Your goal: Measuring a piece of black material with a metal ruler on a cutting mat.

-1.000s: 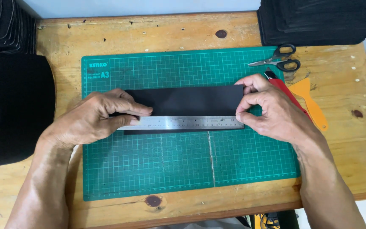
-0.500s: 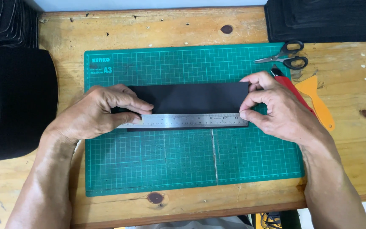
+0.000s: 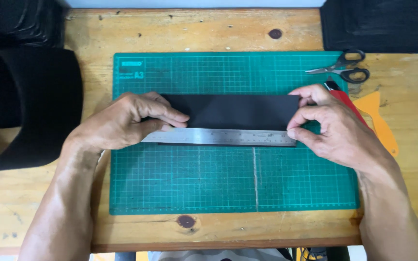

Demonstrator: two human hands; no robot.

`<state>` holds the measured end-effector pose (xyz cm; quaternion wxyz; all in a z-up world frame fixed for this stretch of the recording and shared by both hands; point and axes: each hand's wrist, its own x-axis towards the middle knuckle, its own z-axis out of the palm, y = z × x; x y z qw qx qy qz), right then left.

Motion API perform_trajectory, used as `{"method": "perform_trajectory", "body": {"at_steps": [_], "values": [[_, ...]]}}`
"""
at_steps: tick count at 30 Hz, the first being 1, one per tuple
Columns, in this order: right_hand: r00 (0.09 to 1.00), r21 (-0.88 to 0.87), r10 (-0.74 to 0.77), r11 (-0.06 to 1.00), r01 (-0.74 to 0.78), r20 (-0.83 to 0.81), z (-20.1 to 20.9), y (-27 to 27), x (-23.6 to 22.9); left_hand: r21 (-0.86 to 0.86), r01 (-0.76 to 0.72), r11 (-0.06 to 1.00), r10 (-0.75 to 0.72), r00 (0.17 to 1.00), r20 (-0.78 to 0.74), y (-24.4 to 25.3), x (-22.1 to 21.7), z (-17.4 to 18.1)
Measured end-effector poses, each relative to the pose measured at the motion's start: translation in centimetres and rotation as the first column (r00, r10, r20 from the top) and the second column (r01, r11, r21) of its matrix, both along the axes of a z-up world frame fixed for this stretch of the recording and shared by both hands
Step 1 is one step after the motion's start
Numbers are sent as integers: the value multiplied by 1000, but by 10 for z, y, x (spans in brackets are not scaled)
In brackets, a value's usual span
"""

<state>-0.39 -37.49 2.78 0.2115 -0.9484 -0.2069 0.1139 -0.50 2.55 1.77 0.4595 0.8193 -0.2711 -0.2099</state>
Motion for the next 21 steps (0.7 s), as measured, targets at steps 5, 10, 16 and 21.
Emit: {"method": "perform_trajectory", "body": {"at_steps": [5, 10, 16, 21], "values": [[1000, 9, -5, 1000, 5, 12, -6, -2, 0, -52, 1, 999, -4, 999, -49, 4, 0, -2], [999, 45, 0, 999, 3, -49, -13, -9, 3, -88, 31, 996, -33, 999, -13, 6, 0, -6], [999, 50, 35, 998, -34, -12, -24, -16, 6, -127, 12, 992, -22, 997, -75, 6, 2, -10], [999, 26, 35, 999, -35, 6, -29, -21, 7, -115, 38, 993, -38, 999, 5, 5, 1, -9]]}}
